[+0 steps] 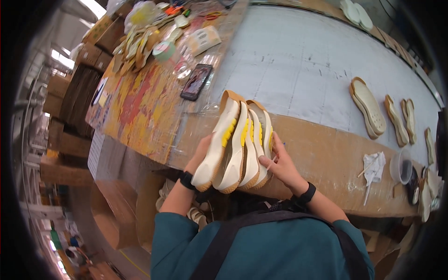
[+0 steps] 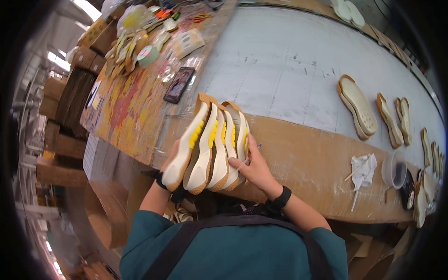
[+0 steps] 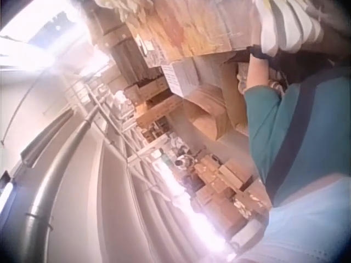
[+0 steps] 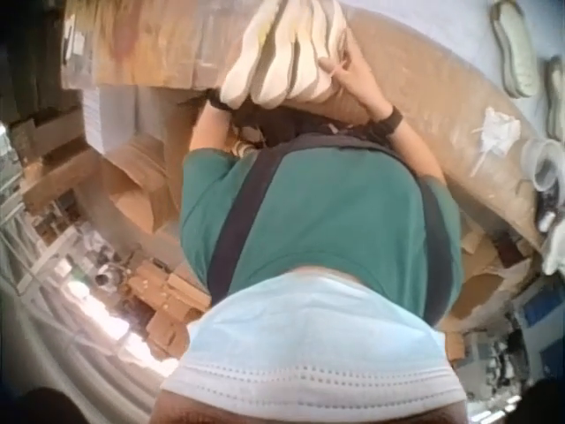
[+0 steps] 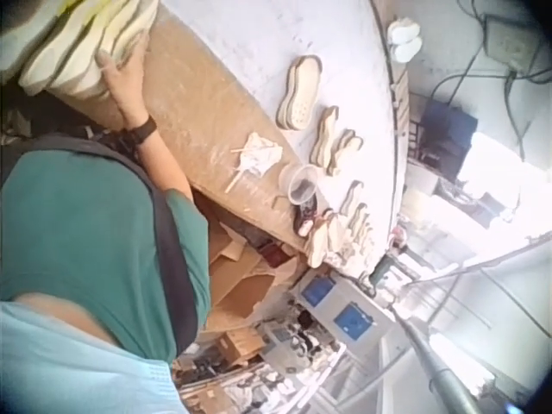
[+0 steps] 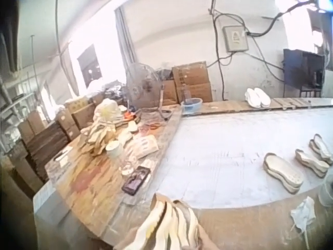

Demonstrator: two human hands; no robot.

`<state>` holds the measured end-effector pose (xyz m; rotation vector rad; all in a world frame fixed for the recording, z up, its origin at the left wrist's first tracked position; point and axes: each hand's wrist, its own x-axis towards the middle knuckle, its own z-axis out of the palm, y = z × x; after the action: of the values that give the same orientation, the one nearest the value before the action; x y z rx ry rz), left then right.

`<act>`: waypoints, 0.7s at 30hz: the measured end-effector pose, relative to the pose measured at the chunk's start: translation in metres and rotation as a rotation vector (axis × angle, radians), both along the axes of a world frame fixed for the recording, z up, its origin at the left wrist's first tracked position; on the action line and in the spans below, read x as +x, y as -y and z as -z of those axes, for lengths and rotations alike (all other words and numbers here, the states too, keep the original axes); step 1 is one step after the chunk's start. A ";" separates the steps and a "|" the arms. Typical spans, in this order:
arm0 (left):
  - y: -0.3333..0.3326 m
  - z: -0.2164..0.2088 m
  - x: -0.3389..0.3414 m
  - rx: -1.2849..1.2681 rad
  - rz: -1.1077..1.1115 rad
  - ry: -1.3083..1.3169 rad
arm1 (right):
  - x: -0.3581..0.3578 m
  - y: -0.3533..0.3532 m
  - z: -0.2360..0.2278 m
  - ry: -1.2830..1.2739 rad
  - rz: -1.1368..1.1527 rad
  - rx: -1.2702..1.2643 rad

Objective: Checking, marking, and organizing shoe soles at a manufacturing workbench.

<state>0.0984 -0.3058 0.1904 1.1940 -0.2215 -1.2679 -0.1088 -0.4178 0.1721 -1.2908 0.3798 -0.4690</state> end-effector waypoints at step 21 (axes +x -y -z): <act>-0.119 0.237 -0.035 -0.227 -1.774 -0.539 | 0.108 -0.036 -0.095 -0.007 -0.658 -0.137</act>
<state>0.0638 -0.1873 -0.0467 0.4049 0.9088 0.0952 -0.0012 -0.3814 0.2669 -1.4612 -0.0842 0.0690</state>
